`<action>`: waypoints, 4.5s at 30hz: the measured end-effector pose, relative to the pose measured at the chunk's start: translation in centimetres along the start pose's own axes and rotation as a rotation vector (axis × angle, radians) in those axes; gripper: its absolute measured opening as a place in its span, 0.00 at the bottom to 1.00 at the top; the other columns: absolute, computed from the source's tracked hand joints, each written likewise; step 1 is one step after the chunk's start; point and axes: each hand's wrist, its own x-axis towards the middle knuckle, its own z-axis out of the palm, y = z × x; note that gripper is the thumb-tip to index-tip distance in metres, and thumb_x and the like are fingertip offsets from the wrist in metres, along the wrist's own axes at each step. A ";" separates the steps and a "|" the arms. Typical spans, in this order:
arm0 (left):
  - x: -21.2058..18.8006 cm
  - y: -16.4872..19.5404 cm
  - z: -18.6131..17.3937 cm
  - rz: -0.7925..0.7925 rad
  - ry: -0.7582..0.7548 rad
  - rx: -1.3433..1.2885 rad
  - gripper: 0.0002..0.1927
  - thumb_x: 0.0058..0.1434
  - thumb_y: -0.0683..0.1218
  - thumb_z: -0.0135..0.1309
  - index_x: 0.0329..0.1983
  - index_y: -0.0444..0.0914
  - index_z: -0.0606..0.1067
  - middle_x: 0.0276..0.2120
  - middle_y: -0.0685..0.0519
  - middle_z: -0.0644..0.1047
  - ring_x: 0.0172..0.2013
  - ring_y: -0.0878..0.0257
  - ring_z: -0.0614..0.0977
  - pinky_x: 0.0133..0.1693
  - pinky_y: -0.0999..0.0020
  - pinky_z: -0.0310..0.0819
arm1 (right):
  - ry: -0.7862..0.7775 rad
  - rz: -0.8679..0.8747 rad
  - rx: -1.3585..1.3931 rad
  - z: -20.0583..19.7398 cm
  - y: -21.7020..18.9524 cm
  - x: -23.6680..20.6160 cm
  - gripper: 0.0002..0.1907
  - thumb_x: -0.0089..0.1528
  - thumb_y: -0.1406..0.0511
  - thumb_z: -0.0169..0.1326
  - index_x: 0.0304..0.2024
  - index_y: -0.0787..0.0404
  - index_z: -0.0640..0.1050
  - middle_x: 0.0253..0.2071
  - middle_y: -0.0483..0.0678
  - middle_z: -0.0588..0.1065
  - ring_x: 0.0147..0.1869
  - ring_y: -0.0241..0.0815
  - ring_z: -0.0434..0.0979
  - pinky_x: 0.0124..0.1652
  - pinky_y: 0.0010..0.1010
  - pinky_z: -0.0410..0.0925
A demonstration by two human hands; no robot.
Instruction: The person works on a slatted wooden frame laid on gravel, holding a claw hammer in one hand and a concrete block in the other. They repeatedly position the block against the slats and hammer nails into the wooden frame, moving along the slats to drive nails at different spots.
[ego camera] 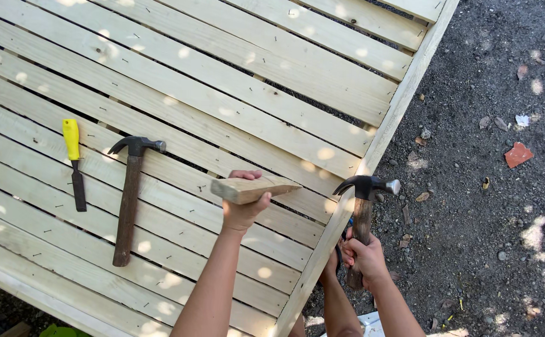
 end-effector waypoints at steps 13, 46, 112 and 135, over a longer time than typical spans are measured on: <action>2.7 0.8 9.5 0.116 -0.007 0.526 0.26 0.35 0.44 0.73 0.35 0.37 0.73 0.35 0.50 0.78 0.36 0.56 0.81 0.40 0.63 0.78 | -0.035 -0.334 -0.475 1.9 -9.7 -4.8 0.19 0.62 0.64 0.59 0.48 0.67 0.67 0.23 0.45 0.71 0.23 0.34 0.71 0.25 0.27 0.67; 11.3 -2.8 13.7 -0.275 -0.172 1.163 0.50 0.47 0.63 0.71 0.61 0.36 0.56 0.60 0.45 0.61 0.58 0.46 0.64 0.60 0.49 0.61 | 0.083 -0.448 -1.261 6.0 -22.5 5.4 0.21 0.65 0.53 0.55 0.50 0.61 0.71 0.26 0.62 0.77 0.33 0.66 0.81 0.33 0.48 0.70; 0.6 -3.7 8.5 -0.070 -0.075 0.002 0.28 0.48 0.37 0.66 0.48 0.39 0.64 0.41 0.57 0.72 0.45 0.67 0.76 0.48 0.66 0.77 | 0.143 -0.183 -0.357 -2.2 -7.6 2.7 0.17 0.64 0.55 0.56 0.39 0.64 0.74 0.19 0.41 0.68 0.17 0.29 0.64 0.17 0.24 0.60; 9.5 -5.6 19.0 -0.248 0.163 1.027 0.42 0.39 0.48 0.73 0.53 0.34 0.63 0.50 0.40 0.73 0.48 0.42 0.76 0.50 0.44 0.66 | 0.270 -0.217 -0.552 -2.5 -12.9 0.0 0.15 0.64 0.56 0.57 0.37 0.62 0.75 0.17 0.41 0.68 0.18 0.30 0.66 0.18 0.25 0.61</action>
